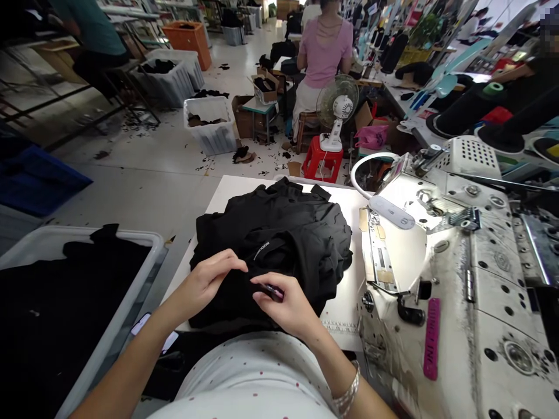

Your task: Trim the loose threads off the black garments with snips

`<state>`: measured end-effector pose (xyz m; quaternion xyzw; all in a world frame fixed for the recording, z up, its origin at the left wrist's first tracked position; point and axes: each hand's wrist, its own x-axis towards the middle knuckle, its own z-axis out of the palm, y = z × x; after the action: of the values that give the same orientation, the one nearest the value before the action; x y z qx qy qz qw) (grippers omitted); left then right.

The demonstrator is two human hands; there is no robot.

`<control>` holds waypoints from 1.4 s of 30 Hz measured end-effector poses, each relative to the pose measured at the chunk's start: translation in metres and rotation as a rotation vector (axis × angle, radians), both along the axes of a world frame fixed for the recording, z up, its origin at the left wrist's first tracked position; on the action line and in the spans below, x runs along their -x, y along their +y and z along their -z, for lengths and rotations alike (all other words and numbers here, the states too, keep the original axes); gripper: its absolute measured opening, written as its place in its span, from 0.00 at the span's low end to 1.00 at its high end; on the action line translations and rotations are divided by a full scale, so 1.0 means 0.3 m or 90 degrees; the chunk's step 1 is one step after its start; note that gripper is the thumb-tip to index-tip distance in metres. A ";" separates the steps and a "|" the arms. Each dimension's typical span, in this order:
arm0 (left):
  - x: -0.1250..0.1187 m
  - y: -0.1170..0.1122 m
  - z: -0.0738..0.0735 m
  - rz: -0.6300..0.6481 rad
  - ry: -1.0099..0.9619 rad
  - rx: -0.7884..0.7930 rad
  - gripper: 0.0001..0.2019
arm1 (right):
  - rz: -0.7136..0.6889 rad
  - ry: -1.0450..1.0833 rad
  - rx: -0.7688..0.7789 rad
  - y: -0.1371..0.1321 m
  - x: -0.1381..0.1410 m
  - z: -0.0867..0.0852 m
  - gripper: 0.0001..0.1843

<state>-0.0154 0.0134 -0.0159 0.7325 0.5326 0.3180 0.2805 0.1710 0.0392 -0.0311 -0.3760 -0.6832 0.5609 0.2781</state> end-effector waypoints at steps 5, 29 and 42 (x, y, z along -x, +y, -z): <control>-0.001 0.003 -0.017 -0.023 0.142 0.044 0.13 | -0.032 0.053 0.140 0.006 -0.023 -0.003 0.20; -0.100 -0.035 0.045 -0.319 -0.281 0.106 0.14 | 0.117 0.011 -0.017 -0.002 -0.053 -0.012 0.17; -0.110 -0.064 0.050 -0.292 -0.197 0.078 0.13 | 0.059 -0.011 0.022 -0.007 -0.020 -0.001 0.13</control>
<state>0.0176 -0.0058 -0.0310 0.5173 0.6533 0.4485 0.3233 0.1771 0.0373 -0.0307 -0.4166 -0.6579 0.5557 0.2912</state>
